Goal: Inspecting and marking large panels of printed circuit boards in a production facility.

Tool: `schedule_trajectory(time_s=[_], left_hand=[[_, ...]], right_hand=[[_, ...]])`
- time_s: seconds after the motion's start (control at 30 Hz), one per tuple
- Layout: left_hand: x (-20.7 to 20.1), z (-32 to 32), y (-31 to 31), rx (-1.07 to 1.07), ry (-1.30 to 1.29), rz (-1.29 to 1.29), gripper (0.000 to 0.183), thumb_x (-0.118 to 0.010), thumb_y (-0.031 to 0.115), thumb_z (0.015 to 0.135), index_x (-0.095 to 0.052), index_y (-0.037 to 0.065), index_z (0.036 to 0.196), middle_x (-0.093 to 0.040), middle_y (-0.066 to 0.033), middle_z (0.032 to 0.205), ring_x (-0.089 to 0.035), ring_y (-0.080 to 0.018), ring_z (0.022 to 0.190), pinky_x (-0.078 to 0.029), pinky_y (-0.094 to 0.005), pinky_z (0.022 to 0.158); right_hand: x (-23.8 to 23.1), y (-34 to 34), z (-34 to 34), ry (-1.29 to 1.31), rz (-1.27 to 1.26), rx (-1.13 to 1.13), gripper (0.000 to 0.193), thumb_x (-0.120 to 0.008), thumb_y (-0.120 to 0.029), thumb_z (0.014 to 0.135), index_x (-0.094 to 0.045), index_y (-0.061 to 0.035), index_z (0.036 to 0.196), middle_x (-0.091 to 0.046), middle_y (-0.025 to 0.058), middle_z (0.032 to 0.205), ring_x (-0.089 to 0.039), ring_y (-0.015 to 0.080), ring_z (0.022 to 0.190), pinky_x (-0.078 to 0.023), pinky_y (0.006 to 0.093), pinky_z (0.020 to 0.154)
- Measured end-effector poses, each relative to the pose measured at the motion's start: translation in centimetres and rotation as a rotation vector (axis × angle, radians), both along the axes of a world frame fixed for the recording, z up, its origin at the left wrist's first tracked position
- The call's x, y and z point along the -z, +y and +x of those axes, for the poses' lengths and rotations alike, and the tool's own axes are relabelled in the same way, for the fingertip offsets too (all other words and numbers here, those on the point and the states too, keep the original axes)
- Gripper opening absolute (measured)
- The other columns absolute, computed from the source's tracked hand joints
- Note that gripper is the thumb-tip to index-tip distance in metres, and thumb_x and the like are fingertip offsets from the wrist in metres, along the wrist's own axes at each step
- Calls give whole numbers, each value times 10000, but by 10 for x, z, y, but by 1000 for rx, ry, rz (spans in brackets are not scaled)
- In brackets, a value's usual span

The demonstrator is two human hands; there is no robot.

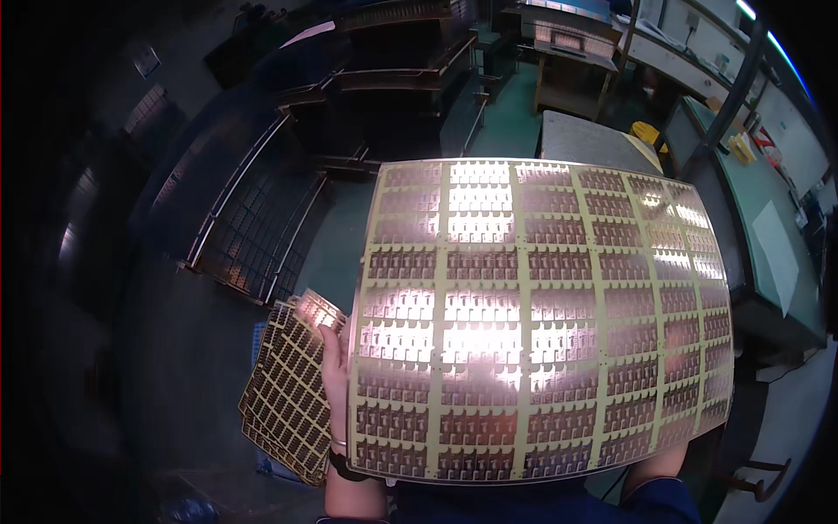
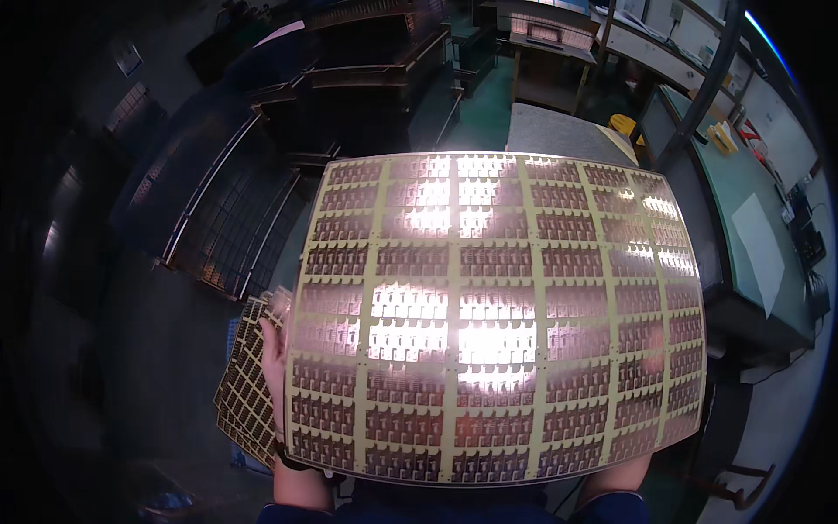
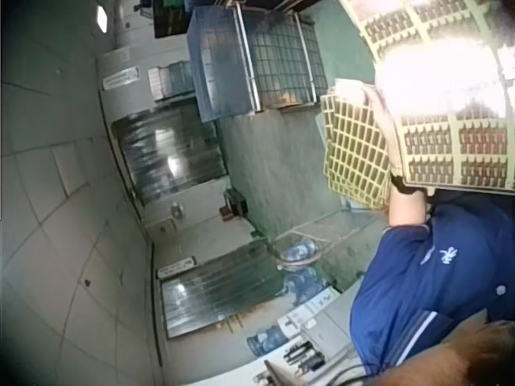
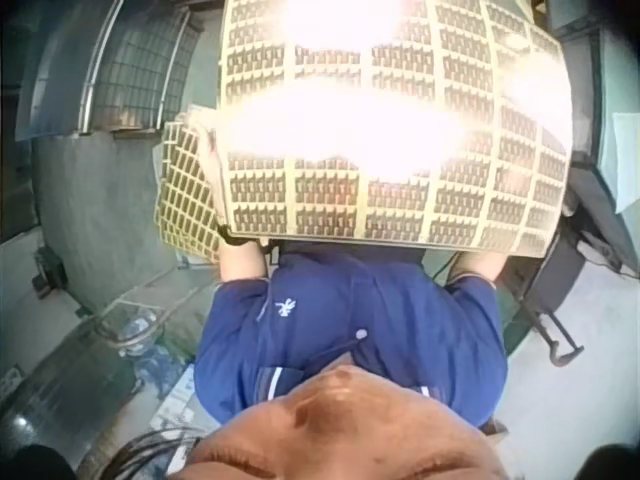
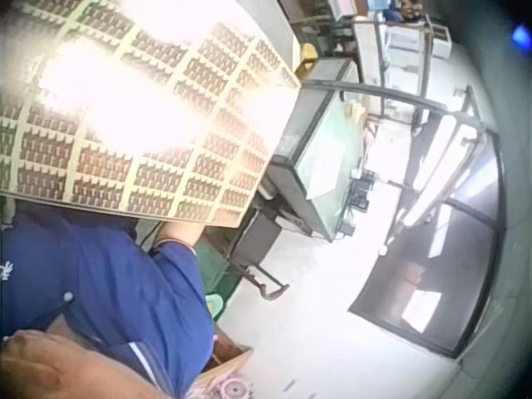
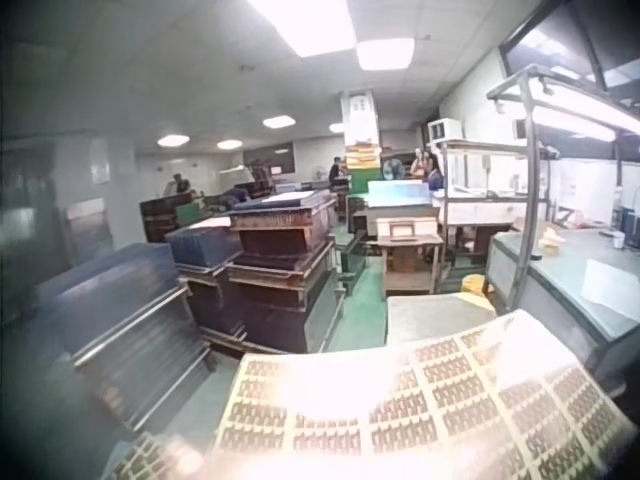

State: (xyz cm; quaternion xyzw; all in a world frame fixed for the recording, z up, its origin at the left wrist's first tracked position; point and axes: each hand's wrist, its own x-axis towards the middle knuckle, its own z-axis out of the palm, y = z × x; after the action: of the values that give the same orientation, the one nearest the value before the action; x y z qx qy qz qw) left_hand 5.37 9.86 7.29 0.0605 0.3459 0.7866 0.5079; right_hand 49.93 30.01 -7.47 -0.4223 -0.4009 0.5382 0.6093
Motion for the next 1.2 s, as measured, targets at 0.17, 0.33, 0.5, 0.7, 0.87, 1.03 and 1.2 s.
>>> schedule_trajectory(time_s=[0.17,0.33,0.5,0.7,0.87,1.03,1.2], left_hand=[[8,2,1,24,117,-32,418,-321,206,964,-341,-29,1310,-497,-153,1218,-515,-196,1096,-434,-321,926],[9,2,13,-85,199,-50,389,-344,172,956,-372,-36,1284,-504,-127,1202,-512,-162,1070,-417,-291,910],[9,9,19,-110,212,16,395,-302,171,963,-332,-1,1318,-499,-126,1212,-528,-175,1076,-457,-308,908],[12,17,27,-185,167,40,359,-373,139,954,-363,-2,1284,-499,-99,1191,-506,-147,1059,-427,-279,896],[19,16,23,-151,226,43,356,-406,108,940,-342,3,1274,-491,-109,1193,-498,-146,1069,-422,-289,912],[29,16,18,-55,220,152,388,-464,87,915,-316,10,1266,-471,-118,1215,-469,-166,1121,-397,-307,951],[35,12,3,-68,209,145,435,-524,89,888,-334,61,1278,-494,-104,1222,-501,-195,1112,-422,-330,951]], right_hand=[[23,1,15,23,-17,-78,360,-425,-254,941,-417,-21,1214,-441,156,1290,-416,249,1199,-364,356,977],[36,10,25,27,-29,-137,384,-412,-268,944,-404,-18,1235,-415,163,1324,-389,259,1231,-346,374,1006],[-5,16,6,396,-83,-284,427,-399,-284,949,-372,-8,1275,-382,168,1356,-375,270,1246,-332,401,1026],[-24,17,-28,816,-148,-534,478,-417,-288,949,-348,34,1295,-386,165,1348,-398,268,1226,-351,413,1016],[-24,9,-68,728,-297,-366,366,-435,-210,947,-427,2,1246,-475,150,1279,-464,252,1174,-379,419,998],[-20,13,-65,699,-279,-461,300,-443,-189,941,-505,-5,1170,-535,141,1216,-497,234,1140,-399,429,980],[-12,16,-47,774,-241,-394,257,-451,-173,935,-551,-20,1116,-587,97,1155,-553,191,1069,-430,385,956]])
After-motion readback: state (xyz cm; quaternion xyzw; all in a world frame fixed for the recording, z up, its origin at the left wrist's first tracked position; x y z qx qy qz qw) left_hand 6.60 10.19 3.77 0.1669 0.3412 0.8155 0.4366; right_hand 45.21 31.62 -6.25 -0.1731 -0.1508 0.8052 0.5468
